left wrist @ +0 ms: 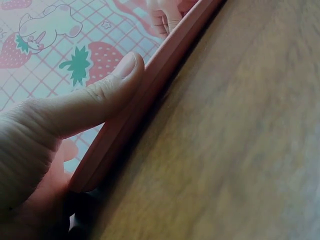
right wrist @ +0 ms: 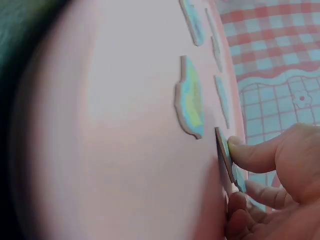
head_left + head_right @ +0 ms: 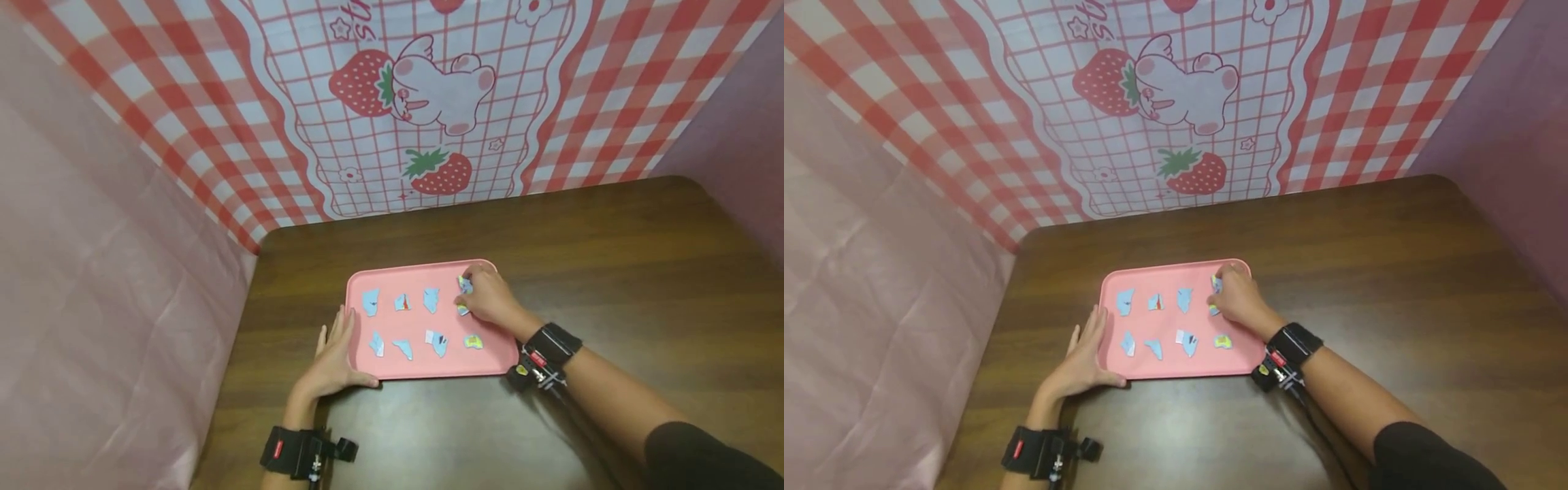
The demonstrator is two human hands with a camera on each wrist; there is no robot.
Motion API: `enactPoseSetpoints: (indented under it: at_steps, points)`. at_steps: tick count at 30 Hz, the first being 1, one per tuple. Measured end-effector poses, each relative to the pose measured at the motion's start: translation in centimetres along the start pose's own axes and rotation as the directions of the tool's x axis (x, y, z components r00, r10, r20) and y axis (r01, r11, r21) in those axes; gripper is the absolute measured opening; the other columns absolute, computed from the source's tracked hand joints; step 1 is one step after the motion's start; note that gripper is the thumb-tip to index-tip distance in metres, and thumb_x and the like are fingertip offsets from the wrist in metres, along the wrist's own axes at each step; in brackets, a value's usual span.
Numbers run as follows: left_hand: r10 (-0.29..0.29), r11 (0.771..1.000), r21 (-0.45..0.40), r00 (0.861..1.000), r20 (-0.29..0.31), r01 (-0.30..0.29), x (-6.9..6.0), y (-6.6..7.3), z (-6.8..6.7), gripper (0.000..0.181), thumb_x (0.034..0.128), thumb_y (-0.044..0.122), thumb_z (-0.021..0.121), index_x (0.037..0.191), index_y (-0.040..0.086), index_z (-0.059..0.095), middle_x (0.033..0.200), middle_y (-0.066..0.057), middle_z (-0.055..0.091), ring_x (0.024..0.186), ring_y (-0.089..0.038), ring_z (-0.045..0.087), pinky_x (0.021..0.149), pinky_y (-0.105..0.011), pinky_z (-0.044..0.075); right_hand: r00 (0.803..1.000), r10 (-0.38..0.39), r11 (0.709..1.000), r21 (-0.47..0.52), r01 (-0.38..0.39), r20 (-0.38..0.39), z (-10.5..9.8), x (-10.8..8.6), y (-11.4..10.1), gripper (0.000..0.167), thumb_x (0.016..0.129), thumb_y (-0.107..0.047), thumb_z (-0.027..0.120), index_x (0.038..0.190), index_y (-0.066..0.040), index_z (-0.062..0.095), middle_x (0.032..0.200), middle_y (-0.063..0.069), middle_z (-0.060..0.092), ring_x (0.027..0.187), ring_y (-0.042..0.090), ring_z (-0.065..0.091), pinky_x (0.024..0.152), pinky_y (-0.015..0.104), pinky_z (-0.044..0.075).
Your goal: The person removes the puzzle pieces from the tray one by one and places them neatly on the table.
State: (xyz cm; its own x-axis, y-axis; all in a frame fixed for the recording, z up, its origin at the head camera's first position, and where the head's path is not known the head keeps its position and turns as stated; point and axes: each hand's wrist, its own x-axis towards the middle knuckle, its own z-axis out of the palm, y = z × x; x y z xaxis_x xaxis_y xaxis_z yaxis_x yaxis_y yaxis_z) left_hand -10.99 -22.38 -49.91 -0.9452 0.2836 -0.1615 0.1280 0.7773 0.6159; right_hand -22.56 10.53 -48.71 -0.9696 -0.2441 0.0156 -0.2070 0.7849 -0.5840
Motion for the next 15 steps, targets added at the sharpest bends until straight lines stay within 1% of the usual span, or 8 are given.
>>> enactPoseSetpoints:
  at_steps: [4,7,11,15]
  points:
    - [0.019,1.000,-0.013,1.000,-0.025,-0.020,0.2,0.1,0.2,0.145,0.0598,0.056,0.093,0.162,0.005,0.004,0.167,-0.015,-0.007,0.154,-0.027,-0.009,0.119,-0.055,-0.010,0.999,-0.035,0.999,0.028,0.036,-0.032,-0.5,0.1,0.3,0.048,0.077,-0.017,0.087,0.110,0.007,0.063,0.087,0.013,0.063,0.084,0.034,0.057,0.076,0.049,0.047]
    - [0.021,1.000,-0.021,0.999,-0.031,-0.022,-0.3,0.0,0.2,0.145,0.0599,0.056,0.093,0.162,0.004,0.004,0.168,-0.016,-0.005,0.154,-0.028,-0.008,0.119,-0.056,-0.009,0.999,-0.034,0.998,0.058,0.036,-0.029,-0.3,-0.1,0.3,0.047,0.077,-0.017,0.086,0.111,0.005,0.062,0.082,0.010,0.062,0.079,0.031,0.057,0.072,0.045,0.046]
    - [0.006,1.000,-0.009,1.000,-0.027,-0.006,-0.9,-0.2,0.1,0.144,0.0596,0.055,0.094,0.161,0.002,0.006,0.168,-0.015,-0.003,0.154,-0.029,-0.007,0.119,-0.055,-0.008,0.999,-0.028,0.994,0.104,0.030,-0.021,0.0,-0.5,0.4,0.034,0.084,-0.013,0.080,0.110,0.002,0.063,0.082,0.009,0.066,0.077,0.027,0.061,0.070,0.042,0.049]
    - [0.017,1.000,-0.009,0.999,-0.028,-0.018,-0.3,0.0,0.2,0.143,0.0607,0.056,0.093,0.162,0.003,0.006,0.168,-0.015,-0.002,0.154,-0.028,-0.007,0.119,-0.055,-0.008,0.998,-0.010,0.991,0.132,0.019,-0.065,-0.5,-0.4,0.8,0.021,0.089,-0.005,0.073,0.107,0.001,0.065,0.085,0.010,0.067,0.078,0.028,0.063,0.070,0.042,0.051]
